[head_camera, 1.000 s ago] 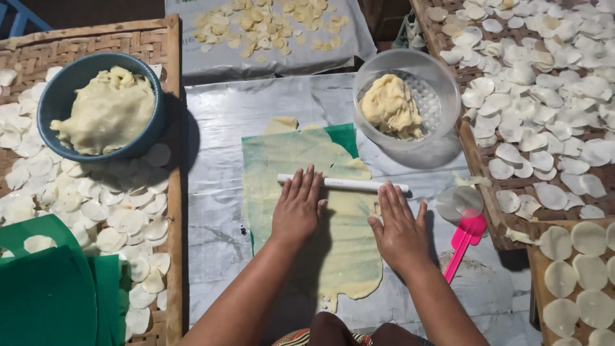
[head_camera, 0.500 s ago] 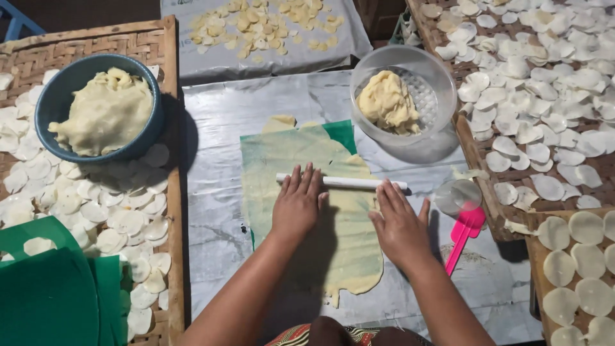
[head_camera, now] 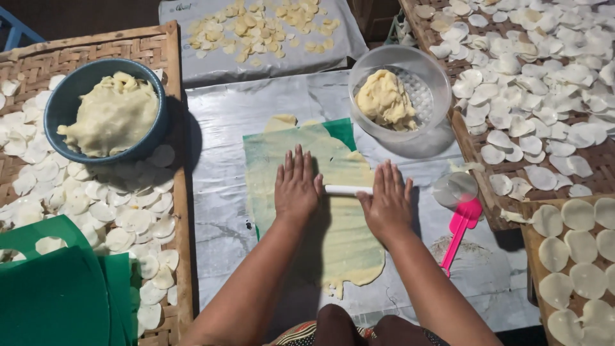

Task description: Roll out dough into thin sheets using a rolling pin for snack production.

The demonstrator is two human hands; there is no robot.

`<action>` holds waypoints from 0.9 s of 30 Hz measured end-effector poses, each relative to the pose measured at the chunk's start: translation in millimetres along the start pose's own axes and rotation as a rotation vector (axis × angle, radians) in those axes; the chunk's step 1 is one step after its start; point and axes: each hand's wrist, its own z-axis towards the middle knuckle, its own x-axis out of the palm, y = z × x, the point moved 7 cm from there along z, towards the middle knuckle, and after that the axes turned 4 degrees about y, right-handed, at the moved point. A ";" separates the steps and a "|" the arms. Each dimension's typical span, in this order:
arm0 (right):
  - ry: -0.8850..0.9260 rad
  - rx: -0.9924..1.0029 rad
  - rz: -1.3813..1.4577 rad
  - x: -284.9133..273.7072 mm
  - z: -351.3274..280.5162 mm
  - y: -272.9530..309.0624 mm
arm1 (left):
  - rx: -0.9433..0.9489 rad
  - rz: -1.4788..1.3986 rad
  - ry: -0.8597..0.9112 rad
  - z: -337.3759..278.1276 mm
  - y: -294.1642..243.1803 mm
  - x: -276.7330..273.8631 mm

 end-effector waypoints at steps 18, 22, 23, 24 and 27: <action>0.273 -0.009 0.042 9.1 -5.0 -3.5 | 0.047 0.000 -0.108 -19.8 2.2 20.1; 0.281 -0.058 0.064 -3.4 -21.0 -2.2 | 0.006 0.023 -0.065 -33.0 -0.9 15.7; 0.298 -0.090 0.065 -7.1 -33.3 -1.0 | -0.001 0.035 -0.039 -45.2 -2.6 17.5; 0.296 -0.092 0.064 -10.2 -47.4 -3.9 | -0.001 0.034 -0.042 -59.5 -5.2 15.8; 0.234 -0.247 0.082 -16.6 -87.5 -4.4 | -0.004 -0.018 -0.047 -98.0 -5.1 29.7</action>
